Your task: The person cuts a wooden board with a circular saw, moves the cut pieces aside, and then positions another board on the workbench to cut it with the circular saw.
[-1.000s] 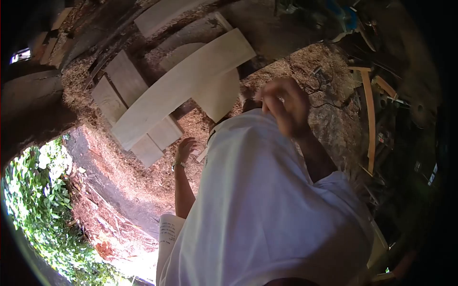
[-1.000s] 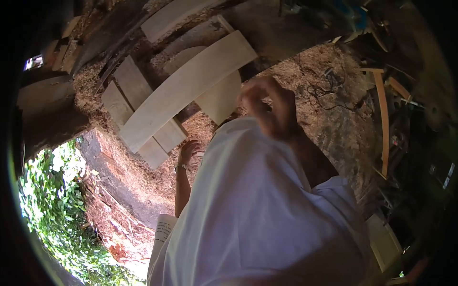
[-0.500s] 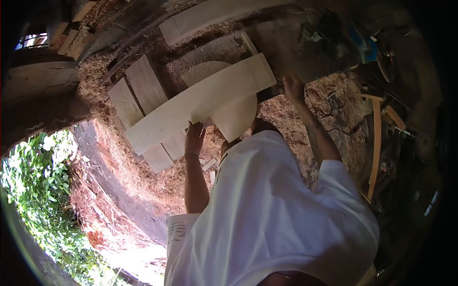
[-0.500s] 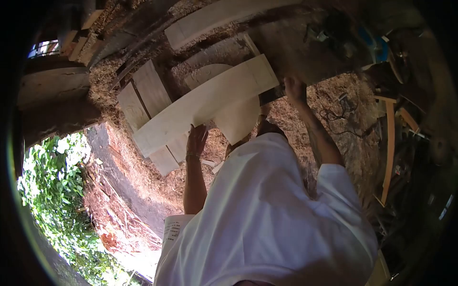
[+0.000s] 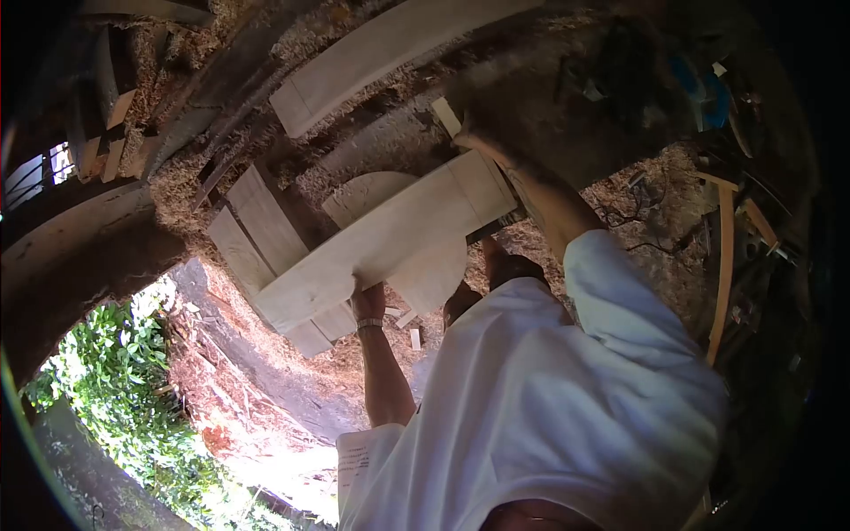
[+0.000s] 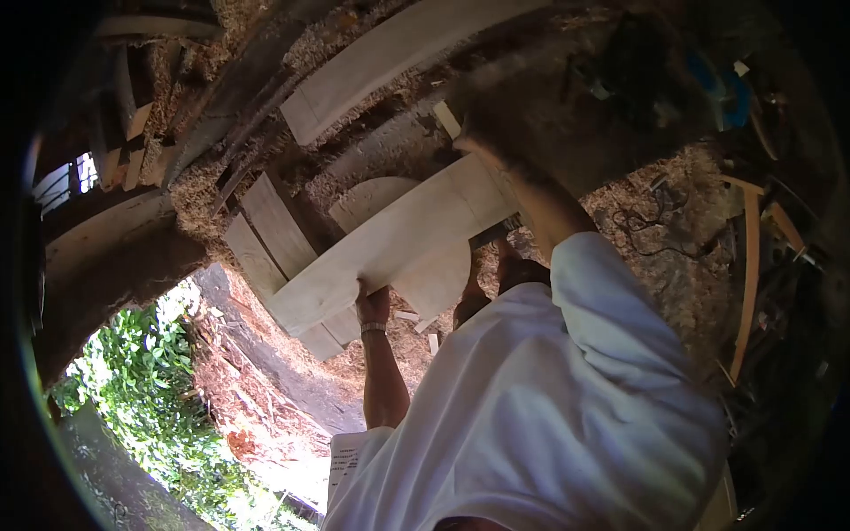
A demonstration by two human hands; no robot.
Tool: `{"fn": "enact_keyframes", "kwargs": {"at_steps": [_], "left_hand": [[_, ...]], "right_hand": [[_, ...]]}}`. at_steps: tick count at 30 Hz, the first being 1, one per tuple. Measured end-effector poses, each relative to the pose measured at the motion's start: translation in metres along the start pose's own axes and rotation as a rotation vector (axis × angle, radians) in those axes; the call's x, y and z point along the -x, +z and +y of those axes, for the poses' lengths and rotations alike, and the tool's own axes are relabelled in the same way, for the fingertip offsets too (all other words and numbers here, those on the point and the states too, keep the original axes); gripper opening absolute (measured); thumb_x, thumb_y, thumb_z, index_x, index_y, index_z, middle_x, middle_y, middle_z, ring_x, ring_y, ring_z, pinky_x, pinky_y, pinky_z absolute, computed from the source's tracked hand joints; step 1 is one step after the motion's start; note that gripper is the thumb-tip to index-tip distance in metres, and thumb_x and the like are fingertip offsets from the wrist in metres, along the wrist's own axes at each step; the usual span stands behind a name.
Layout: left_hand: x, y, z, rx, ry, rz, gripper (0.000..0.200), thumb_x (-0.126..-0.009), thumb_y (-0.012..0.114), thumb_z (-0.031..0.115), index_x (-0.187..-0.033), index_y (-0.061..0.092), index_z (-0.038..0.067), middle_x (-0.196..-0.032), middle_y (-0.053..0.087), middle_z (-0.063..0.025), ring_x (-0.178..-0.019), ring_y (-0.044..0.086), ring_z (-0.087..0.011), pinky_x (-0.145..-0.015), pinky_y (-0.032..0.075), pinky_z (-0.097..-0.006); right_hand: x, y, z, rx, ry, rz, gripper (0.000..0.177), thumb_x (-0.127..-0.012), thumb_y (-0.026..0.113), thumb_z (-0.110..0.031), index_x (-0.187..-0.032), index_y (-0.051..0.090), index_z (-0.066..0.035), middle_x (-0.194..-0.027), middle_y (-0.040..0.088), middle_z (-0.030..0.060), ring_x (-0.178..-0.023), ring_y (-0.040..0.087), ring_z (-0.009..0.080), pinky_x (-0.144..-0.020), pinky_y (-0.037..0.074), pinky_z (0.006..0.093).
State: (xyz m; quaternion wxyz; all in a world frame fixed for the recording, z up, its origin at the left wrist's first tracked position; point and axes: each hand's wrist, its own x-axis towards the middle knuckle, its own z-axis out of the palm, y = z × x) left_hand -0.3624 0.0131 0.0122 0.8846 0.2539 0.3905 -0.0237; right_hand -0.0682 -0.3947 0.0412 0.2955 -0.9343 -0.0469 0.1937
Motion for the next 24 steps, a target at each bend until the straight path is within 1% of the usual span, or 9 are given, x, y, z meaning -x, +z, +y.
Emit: {"fn": "enact_keyframes", "kwargs": {"at_steps": [1, 4, 7, 10, 14, 19, 21, 23, 24], "left_hand": [[-0.001, 0.003, -0.004, -0.056, 0.013, 0.004, 0.040, -0.096, 0.065, 0.024, -0.129, 0.056, 0.004, -0.134, 0.057, -0.0131, -0.127, 0.051, -0.0286, -0.111, 0.040, -0.0461], [0.006, 0.011, 0.004, -0.107, -0.150, 0.150, 0.045, -0.093, 0.067, 0.032, -0.131, 0.056, 0.010, -0.133, 0.057, -0.0107, -0.127, 0.050, -0.0284, -0.109, 0.039, -0.0468], [-0.005, -0.016, -0.005, -0.181, -0.093, 0.443, 0.055, -0.089, 0.071, 0.042, -0.133, 0.054, 0.013, -0.134, 0.054, -0.0085, -0.129, 0.046, -0.0288, -0.110, 0.036, -0.0479], [-0.002, -0.004, -0.007, -0.207, -0.097, 0.349, 0.062, -0.086, 0.072, 0.046, -0.134, 0.052, 0.013, -0.135, 0.050, -0.0078, -0.129, 0.043, -0.0289, -0.110, 0.034, -0.0484], [0.004, 0.014, 0.002, -0.358, -0.158, 0.481, 0.068, -0.084, 0.074, 0.051, -0.135, 0.052, 0.013, -0.135, 0.049, -0.0069, -0.128, 0.043, -0.0271, -0.107, 0.036, -0.0476], [0.012, 0.024, 0.006, -0.456, -0.144, 0.444, 0.072, -0.083, 0.071, 0.061, -0.134, 0.054, 0.013, -0.131, 0.054, -0.0066, -0.123, 0.048, -0.0249, -0.104, 0.036, -0.0480], [0.004, 0.004, -0.002, -0.476, -0.137, 0.438, 0.074, -0.083, 0.069, 0.062, -0.135, 0.054, 0.011, -0.131, 0.055, -0.0080, -0.124, 0.049, -0.0229, -0.103, 0.038, -0.0482], [-0.015, -0.017, -0.019, -0.390, -0.041, 0.340, 0.069, -0.083, 0.071, 0.060, -0.126, 0.061, 0.007, -0.117, 0.064, -0.0101, -0.109, 0.060, -0.0212, -0.091, 0.049, -0.0447], [-0.026, -0.027, -0.028, -0.434, 0.004, 0.377, 0.063, -0.084, 0.071, 0.058, -0.118, 0.065, 0.005, -0.108, 0.067, -0.0093, -0.096, 0.064, -0.0204, -0.081, 0.053, -0.0414]], "right_hand": [[-0.002, -0.009, 0.005, 0.039, -0.057, -0.024, 0.050, -0.064, 0.083, -0.031, -0.101, 0.070, 0.001, -0.092, 0.069, 0.0189, -0.088, 0.067, 0.0287, -0.078, 0.051, 0.0350], [-0.012, -0.019, 0.013, 0.038, -0.069, -0.102, 0.041, -0.067, 0.079, -0.021, -0.101, 0.070, 0.000, -0.090, 0.067, 0.0200, -0.088, 0.067, 0.0281, -0.076, 0.052, 0.0330], [-0.013, -0.014, 0.017, 0.056, -0.094, -0.075, 0.044, -0.070, 0.077, -0.023, -0.106, 0.066, -0.001, -0.096, 0.066, 0.0195, -0.092, 0.066, 0.0285, -0.079, 0.051, 0.0345], [-0.015, 0.002, 0.025, 0.018, -0.126, 0.008, 0.046, -0.073, 0.075, -0.024, -0.111, 0.063, -0.001, -0.102, 0.064, 0.0190, -0.096, 0.064, 0.0289, -0.081, 0.051, 0.0360], [0.006, 0.027, 0.055, -0.135, -0.151, 0.145, 0.050, -0.078, 0.072, -0.026, -0.118, 0.058, -0.001, -0.109, 0.061, 0.0184, -0.101, 0.062, 0.0295, -0.085, 0.051, 0.0381], [0.044, 0.012, 0.143, -0.205, 0.005, 0.246, 0.054, -0.083, 0.069, -0.029, -0.127, 0.052, -0.001, -0.119, 0.058, 0.0175, -0.108, 0.060, 0.0301, -0.089, 0.050, 0.0407], [0.048, -0.002, 0.170, -0.228, 0.095, 0.293, 0.056, -0.086, 0.068, -0.030, -0.130, 0.049, -0.001, -0.123, 0.056, 0.0172, -0.111, 0.059, 0.0304, -0.091, 0.050, 0.0417], [0.036, -0.015, 0.175, -0.293, 0.148, 0.348, 0.058, -0.088, 0.066, -0.031, -0.134, 0.047, -0.001, -0.127, 0.055, 0.0169, -0.114, 0.058, 0.0306, -0.093, 0.050, 0.0427], [0.024, -0.017, 0.174, -0.365, 0.148, 0.374, 0.059, -0.089, 0.066, -0.031, -0.136, 0.046, -0.001, -0.129, 0.054, 0.0167, -0.115, 0.058, 0.0308, -0.093, 0.050, 0.0433]]}}
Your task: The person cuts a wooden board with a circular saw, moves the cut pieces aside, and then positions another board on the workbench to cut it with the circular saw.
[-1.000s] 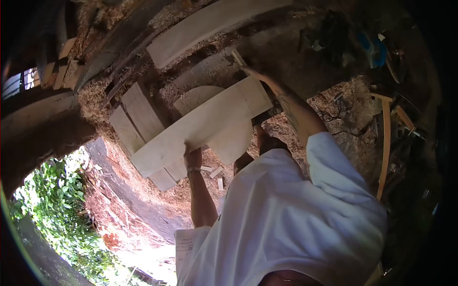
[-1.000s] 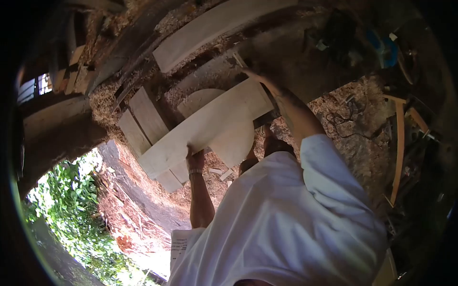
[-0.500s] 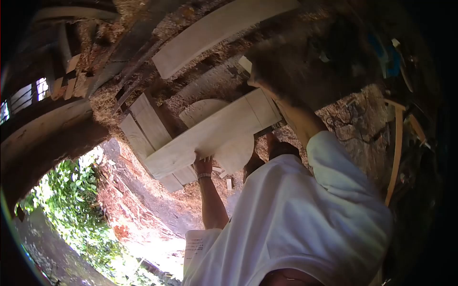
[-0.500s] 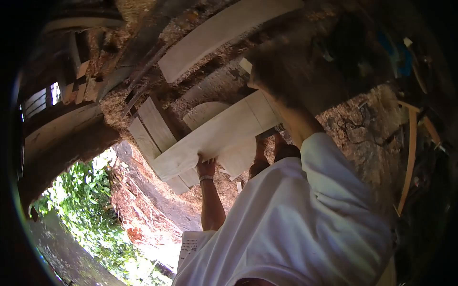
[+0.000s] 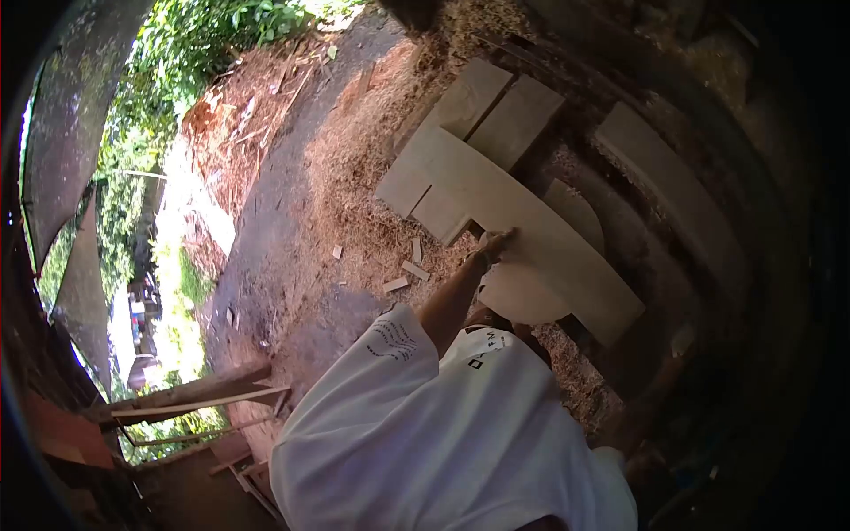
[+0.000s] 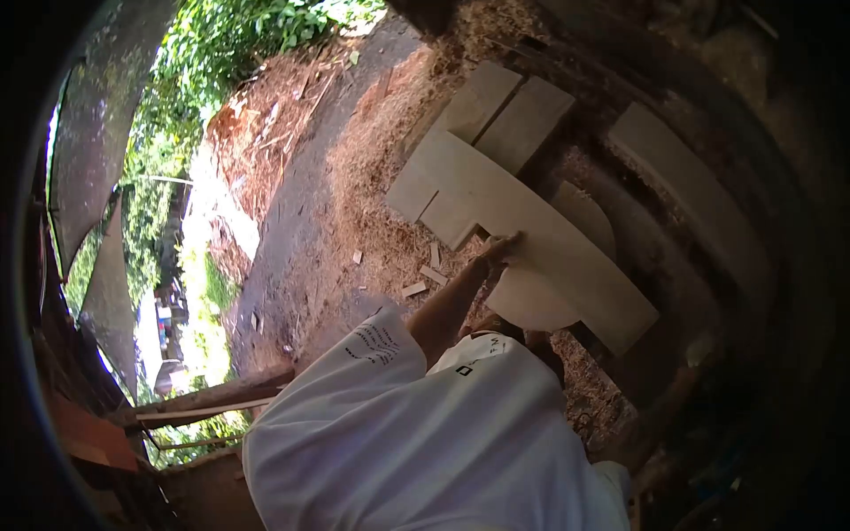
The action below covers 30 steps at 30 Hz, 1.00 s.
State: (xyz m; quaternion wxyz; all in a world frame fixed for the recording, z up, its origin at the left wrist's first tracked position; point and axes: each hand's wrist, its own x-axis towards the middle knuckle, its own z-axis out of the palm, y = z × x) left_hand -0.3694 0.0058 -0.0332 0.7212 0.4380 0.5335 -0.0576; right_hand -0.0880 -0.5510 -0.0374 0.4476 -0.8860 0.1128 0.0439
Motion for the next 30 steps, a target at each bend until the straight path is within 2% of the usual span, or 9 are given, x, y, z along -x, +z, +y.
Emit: {"fn": "enact_keyframes", "kwargs": {"at_steps": [4, 5, 6, 8, 12, 15, 18, 23, 30], "left_hand": [[0.005, 0.014, 0.000, 0.122, 0.229, 0.053, 0.052, -0.086, 0.070, 0.054, -0.095, 0.073, 0.003, -0.083, 0.070, -0.0057, -0.068, 0.067, -0.0185, -0.061, 0.057, -0.0338], [0.005, 0.013, -0.001, 0.147, 0.255, 0.016, 0.052, -0.086, 0.071, 0.053, -0.095, 0.073, 0.002, -0.084, 0.070, -0.0057, -0.069, 0.065, -0.0176, -0.060, 0.055, -0.0335], [0.003, 0.011, 0.000, 0.070, 0.250, 0.060, 0.052, -0.086, 0.071, 0.052, -0.095, 0.073, 0.002, -0.083, 0.069, -0.0057, -0.068, 0.065, -0.0173, -0.059, 0.053, -0.0323], [0.035, 0.008, 0.022, -0.110, 0.226, 0.119, 0.051, -0.085, 0.072, 0.052, -0.094, 0.073, 0.001, -0.080, 0.069, -0.0057, -0.066, 0.063, -0.0165, -0.057, 0.050, -0.0301], [0.020, -0.034, 0.013, -0.437, 0.219, -0.137, 0.045, -0.091, 0.068, 0.045, -0.116, 0.064, 0.008, -0.097, 0.065, -0.0010, -0.081, 0.060, -0.0086, -0.065, 0.047, -0.0259], [0.036, -0.080, -0.009, -0.418, 0.293, -0.270, 0.047, -0.094, 0.065, 0.033, -0.133, 0.056, 0.009, -0.113, 0.066, -0.0056, -0.095, 0.064, -0.0129, -0.074, 0.049, -0.0284], [0.060, -0.136, -0.028, -0.639, 0.206, -0.218, 0.044, -0.089, 0.071, 0.018, -0.127, 0.058, 0.001, -0.101, 0.071, -0.0121, -0.086, 0.067, -0.0159, -0.072, 0.054, -0.0291], [0.111, -0.187, -0.042, -0.889, -0.066, -0.202, 0.033, -0.091, 0.067, 0.022, -0.116, 0.065, -0.001, -0.073, 0.071, -0.0112, -0.060, 0.066, -0.0150, -0.053, 0.052, -0.0269], [0.130, -0.065, 0.020, -1.146, 0.015, -0.341, 0.030, -0.098, 0.054, 0.026, -0.108, 0.067, 0.000, -0.073, 0.072, -0.0120, -0.066, 0.070, -0.0190, -0.057, 0.054, -0.0309]], "right_hand": [[-0.041, 0.083, -0.061, -0.804, -0.057, -0.408, 0.063, -0.093, 0.063, -0.033, -0.143, 0.041, -0.001, -0.136, 0.052, 0.0161, -0.120, 0.056, 0.0313, -0.097, 0.049, 0.0453], [-0.001, 0.124, -0.184, -0.863, 0.361, -0.460, 0.067, -0.094, 0.062, -0.040, -0.145, 0.039, -0.002, -0.138, 0.051, 0.0172, -0.120, 0.056, 0.0324, -0.100, 0.047, 0.0446], [0.080, 0.157, -0.305, -0.668, 0.322, -0.593, 0.072, -0.094, 0.062, -0.042, -0.149, 0.036, -0.004, -0.141, 0.049, 0.0169, -0.124, 0.054, 0.0320, -0.102, 0.046, 0.0447], [0.179, 0.195, -0.446, -0.446, -0.033, -0.912, 0.085, -0.095, 0.060, -0.043, -0.157, 0.014, -0.007, -0.145, 0.044, 0.0206, -0.130, 0.049, 0.0358, -0.107, 0.042, 0.0442], [0.251, 0.249, -0.487, -0.172, -0.703, -0.818, 0.061, -0.094, 0.064, -0.040, -0.139, 0.050, -0.001, -0.135, 0.056, 0.0238, -0.125, 0.056, 0.0327, -0.105, 0.045, 0.0403], [0.241, 0.214, -0.438, -0.118, -0.616, -0.616, 0.027, -0.091, 0.065, -0.030, -0.100, 0.061, -0.005, -0.097, 0.065, 0.0188, -0.092, 0.065, 0.0393, -0.079, 0.052, 0.0482], [0.185, 0.161, -0.310, 0.129, -0.537, -0.128, 0.027, -0.093, 0.064, -0.033, -0.089, 0.062, -0.006, -0.081, 0.064, 0.0165, -0.079, 0.066, 0.0379, -0.070, 0.052, 0.0471], [0.093, -0.024, -0.103, 0.845, -0.053, 0.058, 0.027, -0.093, 0.061, -0.032, -0.087, 0.066, -0.007, -0.084, 0.066, 0.0157, -0.082, 0.066, 0.0359, -0.071, 0.051, 0.0475], [0.044, -0.143, 0.080, 1.622, -0.368, -0.236, 0.020, -0.090, 0.060, -0.024, -0.094, 0.069, -0.006, -0.095, 0.068, 0.0125, -0.091, 0.065, 0.0348, -0.079, 0.049, 0.0524]]}}
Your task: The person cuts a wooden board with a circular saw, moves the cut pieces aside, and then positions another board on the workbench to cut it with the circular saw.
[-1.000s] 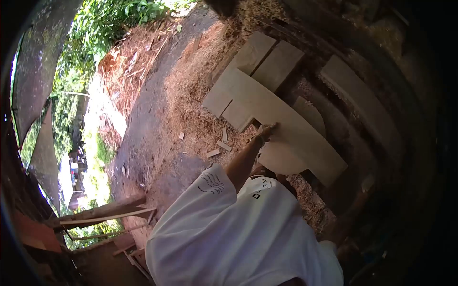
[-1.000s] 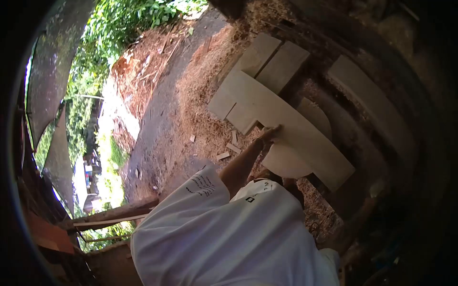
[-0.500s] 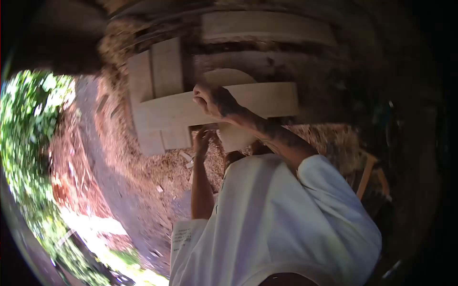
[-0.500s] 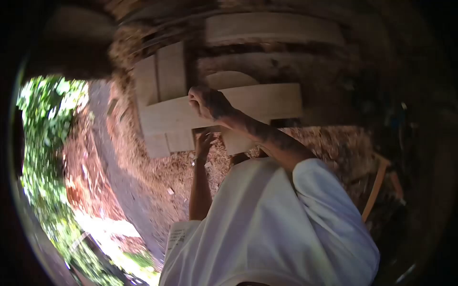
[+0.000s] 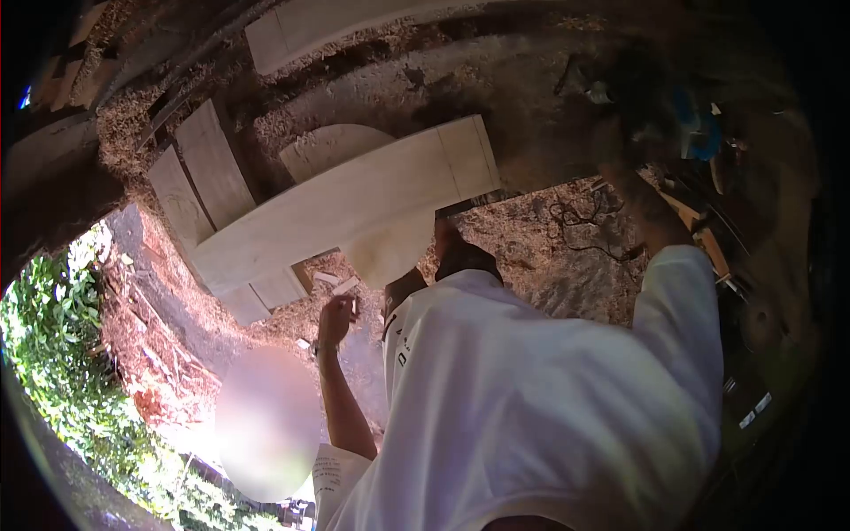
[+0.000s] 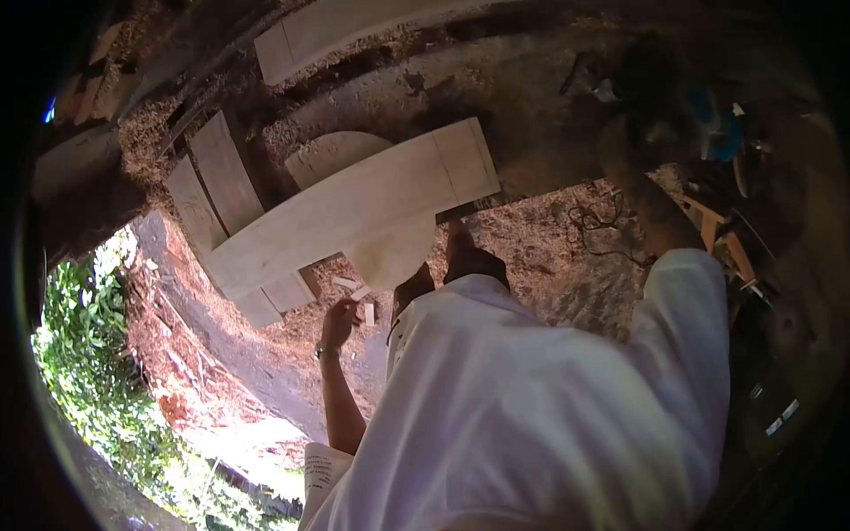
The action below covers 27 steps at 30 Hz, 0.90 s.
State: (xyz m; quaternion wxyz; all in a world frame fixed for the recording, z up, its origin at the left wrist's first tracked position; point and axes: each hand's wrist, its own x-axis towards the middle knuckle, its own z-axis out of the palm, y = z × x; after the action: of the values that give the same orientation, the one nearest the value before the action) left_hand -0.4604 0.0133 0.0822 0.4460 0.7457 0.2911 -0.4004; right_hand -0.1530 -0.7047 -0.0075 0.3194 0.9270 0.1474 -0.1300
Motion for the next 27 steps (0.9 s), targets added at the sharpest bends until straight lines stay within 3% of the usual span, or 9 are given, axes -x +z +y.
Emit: {"fn": "enact_keyframes", "kwargs": {"at_steps": [2, 4, 7, 10, 14, 16, 18, 22, 27], "left_hand": [[-0.021, -0.002, 0.039, -0.184, 0.110, 0.025, 0.026, -0.098, 0.054, 0.024, -0.109, 0.067, 0.005, -0.074, 0.071, -0.0119, -0.067, 0.070, -0.0209, -0.063, 0.055, -0.0341], [-0.025, -0.004, 0.103, -0.099, 0.292, 0.083, 0.023, -0.097, 0.054, 0.022, -0.110, 0.067, 0.008, -0.077, 0.071, -0.0125, -0.069, 0.069, -0.0219, -0.066, 0.054, -0.0361], [-0.043, -0.012, 0.170, -0.176, 0.535, 0.224, 0.020, -0.096, 0.055, 0.015, -0.112, 0.065, 0.007, -0.085, 0.070, -0.0119, -0.078, 0.069, -0.0229, -0.069, 0.053, -0.0363], [-0.061, -0.032, 0.200, -0.418, 0.818, 0.383, 0.029, -0.091, 0.059, 0.007, -0.120, 0.061, 0.006, -0.109, 0.064, -0.0175, -0.103, 0.061, -0.0350, -0.088, 0.049, -0.0441], [-0.090, -0.046, 0.209, -0.538, 0.877, 0.531, 0.040, -0.089, 0.061, 0.009, -0.128, 0.056, 0.009, -0.127, 0.055, -0.0167, -0.115, 0.051, -0.0397, -0.098, 0.042, -0.0507], [-0.119, -0.037, 0.212, -0.516, 0.925, 0.511, 0.045, -0.090, 0.063, 0.012, -0.133, 0.052, 0.011, -0.133, 0.052, -0.0156, -0.121, 0.050, -0.0379, -0.102, 0.040, -0.0493], [-0.154, -0.011, 0.217, -0.378, 0.974, 0.392, 0.048, -0.092, 0.062, 0.021, -0.137, 0.050, 0.011, -0.131, 0.055, -0.0171, -0.125, 0.048, -0.0367, -0.105, 0.036, -0.0490], [-0.171, 0.017, 0.216, -0.802, 0.964, 0.565, 0.051, -0.090, 0.058, 0.038, -0.132, 0.054, 0.010, -0.128, 0.058, -0.0155, -0.119, 0.053, -0.0339, -0.104, 0.033, -0.0495], [-0.168, 0.022, 0.210, -0.683, 1.015, 0.610, 0.047, -0.089, 0.055, 0.044, -0.119, 0.060, 0.009, -0.117, 0.063, -0.0127, -0.113, 0.056, -0.0317, -0.099, 0.034, -0.0536]], "right_hand": [[-0.012, 0.018, -0.004, 0.233, -0.146, 0.051, 0.020, -0.089, 0.060, -0.021, -0.096, 0.071, -0.006, -0.098, 0.068, 0.0116, -0.094, 0.064, 0.0345, -0.082, 0.049, 0.0538], [-0.015, 0.023, 0.000, 0.404, -0.192, 0.130, 0.020, -0.088, 0.059, -0.019, -0.098, 0.072, -0.006, -0.101, 0.069, 0.0107, -0.097, 0.064, 0.0342, -0.084, 0.049, 0.0552], [-0.017, -0.003, 0.039, 0.216, -0.157, 0.003, 0.022, -0.088, 0.062, -0.018, -0.104, 0.069, -0.006, -0.099, 0.069, 0.0117, -0.095, 0.065, 0.0315, -0.081, 0.050, 0.0506], [0.006, -0.071, 0.070, -0.005, -0.095, 0.048, 0.027, -0.087, 0.064, -0.018, -0.111, 0.067, -0.006, -0.098, 0.070, 0.0127, -0.094, 0.067, 0.0289, -0.079, 0.051, 0.0460], [0.070, -0.190, 0.063, -0.321, -0.073, 0.264, 0.036, -0.086, 0.068, -0.017, -0.120, 0.063, -0.006, -0.096, 0.071, 0.0140, -0.092, 0.068, 0.0253, -0.076, 0.053, 0.0399], [0.107, -0.241, 0.039, -0.563, 0.063, 0.176, 0.041, -0.085, 0.069, -0.016, -0.124, 0.061, -0.007, -0.095, 0.071, 0.0146, -0.090, 0.069, 0.0235, -0.075, 0.054, 0.0368], [0.149, -0.295, 0.004, -0.966, 0.507, -0.232, 0.050, -0.081, 0.072, -0.017, -0.126, 0.058, -0.002, -0.107, 0.068, 0.0170, -0.101, 0.066, 0.0201, -0.082, 0.052, 0.0368], [0.260, -0.289, -0.083, -1.393, 0.863, 0.073, 0.051, -0.076, 0.073, -0.008, -0.124, 0.060, 0.001, -0.087, 0.066, 0.0056, -0.074, 0.062, 0.0167, -0.067, 0.051, 0.0322], [0.306, -0.363, -0.214, -1.927, 0.938, 0.215, 0.047, -0.075, 0.073, -0.003, -0.121, 0.062, -0.002, -0.083, 0.064, 0.0016, -0.061, 0.057, 0.0085, -0.051, 0.044, 0.0224]]}}
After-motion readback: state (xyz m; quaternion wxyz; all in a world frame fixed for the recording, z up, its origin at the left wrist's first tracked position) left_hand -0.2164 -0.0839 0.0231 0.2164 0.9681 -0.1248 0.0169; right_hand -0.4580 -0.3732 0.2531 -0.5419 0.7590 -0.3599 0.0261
